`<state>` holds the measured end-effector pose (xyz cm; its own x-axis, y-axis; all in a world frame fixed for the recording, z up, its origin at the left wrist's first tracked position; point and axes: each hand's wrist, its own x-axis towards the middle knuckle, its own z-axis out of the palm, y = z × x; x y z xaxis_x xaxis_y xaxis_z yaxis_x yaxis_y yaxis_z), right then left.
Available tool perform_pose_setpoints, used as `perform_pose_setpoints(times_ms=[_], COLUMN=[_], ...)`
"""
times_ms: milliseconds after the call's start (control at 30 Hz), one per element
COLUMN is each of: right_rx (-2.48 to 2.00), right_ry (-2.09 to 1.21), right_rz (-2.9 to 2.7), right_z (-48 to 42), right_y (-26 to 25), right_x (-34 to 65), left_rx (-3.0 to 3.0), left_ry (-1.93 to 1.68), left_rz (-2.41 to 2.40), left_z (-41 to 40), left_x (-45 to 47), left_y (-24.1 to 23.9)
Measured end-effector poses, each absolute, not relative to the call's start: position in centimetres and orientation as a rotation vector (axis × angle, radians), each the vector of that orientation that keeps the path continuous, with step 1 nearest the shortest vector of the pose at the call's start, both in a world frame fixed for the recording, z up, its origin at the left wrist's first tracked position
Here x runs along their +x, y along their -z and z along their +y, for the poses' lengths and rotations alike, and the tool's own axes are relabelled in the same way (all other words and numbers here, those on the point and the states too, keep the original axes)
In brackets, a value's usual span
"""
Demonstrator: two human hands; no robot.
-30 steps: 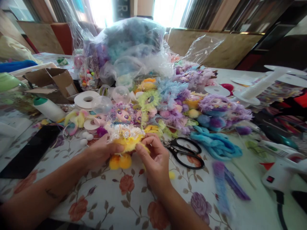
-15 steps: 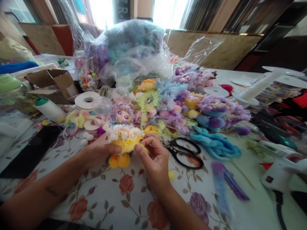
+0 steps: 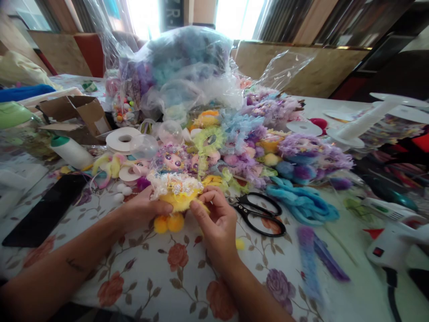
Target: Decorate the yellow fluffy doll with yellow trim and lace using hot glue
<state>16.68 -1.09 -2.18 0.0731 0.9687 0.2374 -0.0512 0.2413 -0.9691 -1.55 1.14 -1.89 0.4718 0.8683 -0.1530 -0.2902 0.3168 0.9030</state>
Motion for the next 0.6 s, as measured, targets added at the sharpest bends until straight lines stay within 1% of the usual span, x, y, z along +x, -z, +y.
perform_pose_setpoints(times_ms=[133,467,533,600], right_rx=[-0.989,-0.984,-0.985,-0.96], right_ry=[-0.972,-0.998,-0.868,-0.652], right_rz=[-1.287,-1.315,-1.296,-1.266], right_z=[-1.08,-1.16,-1.16,-1.44], right_y=[2.39,2.48,2.44,1.9], right_x=[16.62,16.41,16.55,16.74], left_rx=[0.975,0.951,0.888,0.802], left_ry=[-0.866,-0.952,-0.937,-0.91], left_rz=[0.68,0.724,0.742,0.789], left_z=[1.06,0.76,0.76,0.86], left_x=[-1.39,-1.22,-1.15,-1.09], left_y=[1.77,1.77,1.61,1.41])
